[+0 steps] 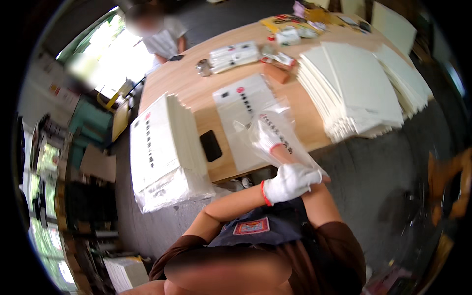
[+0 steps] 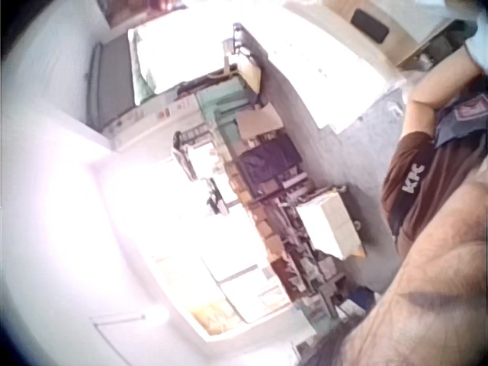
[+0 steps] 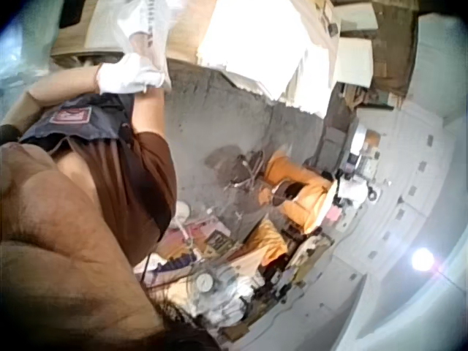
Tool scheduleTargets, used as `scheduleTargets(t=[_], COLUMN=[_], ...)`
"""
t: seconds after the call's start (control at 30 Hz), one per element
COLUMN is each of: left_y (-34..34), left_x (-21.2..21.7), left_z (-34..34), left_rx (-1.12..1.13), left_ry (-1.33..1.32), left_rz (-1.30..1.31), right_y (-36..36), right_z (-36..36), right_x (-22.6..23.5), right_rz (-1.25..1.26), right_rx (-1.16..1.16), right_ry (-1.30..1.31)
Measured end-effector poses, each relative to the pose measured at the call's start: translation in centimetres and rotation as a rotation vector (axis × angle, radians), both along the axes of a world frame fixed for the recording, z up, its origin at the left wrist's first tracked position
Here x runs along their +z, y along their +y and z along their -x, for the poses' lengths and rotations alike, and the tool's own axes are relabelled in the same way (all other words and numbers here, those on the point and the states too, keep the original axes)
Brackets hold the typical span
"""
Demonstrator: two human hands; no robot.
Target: The person repeatedly picks up stacks of white paper documents, places them into clear plastic sleeves, and sets the sealed packages on the table. The person continues this one-at-a-time packaging process for the duration of the clip.
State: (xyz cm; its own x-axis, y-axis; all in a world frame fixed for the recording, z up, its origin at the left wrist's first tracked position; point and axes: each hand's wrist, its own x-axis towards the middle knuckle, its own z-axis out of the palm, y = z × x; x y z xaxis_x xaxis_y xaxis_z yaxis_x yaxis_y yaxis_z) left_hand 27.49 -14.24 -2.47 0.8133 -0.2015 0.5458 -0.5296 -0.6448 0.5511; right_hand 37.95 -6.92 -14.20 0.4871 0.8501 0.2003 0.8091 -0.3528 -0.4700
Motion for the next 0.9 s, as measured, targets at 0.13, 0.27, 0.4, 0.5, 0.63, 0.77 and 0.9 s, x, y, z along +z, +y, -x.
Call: scheduleTargets(t=[0.13,0.27,0.4,0.5,0.63,0.77,0.9], left_y=[2.4,8.5,10.4,9.2,8.1,5.5,6.4], left_x=[-3.4,-7.1,-9.7,-8.2,-4.8,-1.5,-3.9], left_z=[-0.8,-1.0,-2.7,-5.4,-8.3,-10.7,-12.0], left_rx=[0.204,0.611,0.62,0.438,0.244,-0.026,0.059], left_ry=[0.015,0.122,0.101,0.422,0.612,0.695,0.732], left_rz=[0.075,-0.047,0.271,0.63,0.838,1.316,1.384], right_y=[-3.9,-12.1,-19.6,-21.1,-20.8,-21.6,-20.3], right_z=[2.2,-1.1,-6.7,-11.7,-13.8,-13.8,-3.6], right_x=[3.8,4.9,12.6,13.8,14.7,16.9,17.9], right_rz=[-0.346,0.162,-0.269,0.227,0.414,0.189,0.041], right_rx=[0.106,0.142,-0.32,-0.581,-0.442,-0.189,-0.019], right_ry=[-0.014,0.154,-0.512,-0.661,-0.655,-0.949,-0.689])
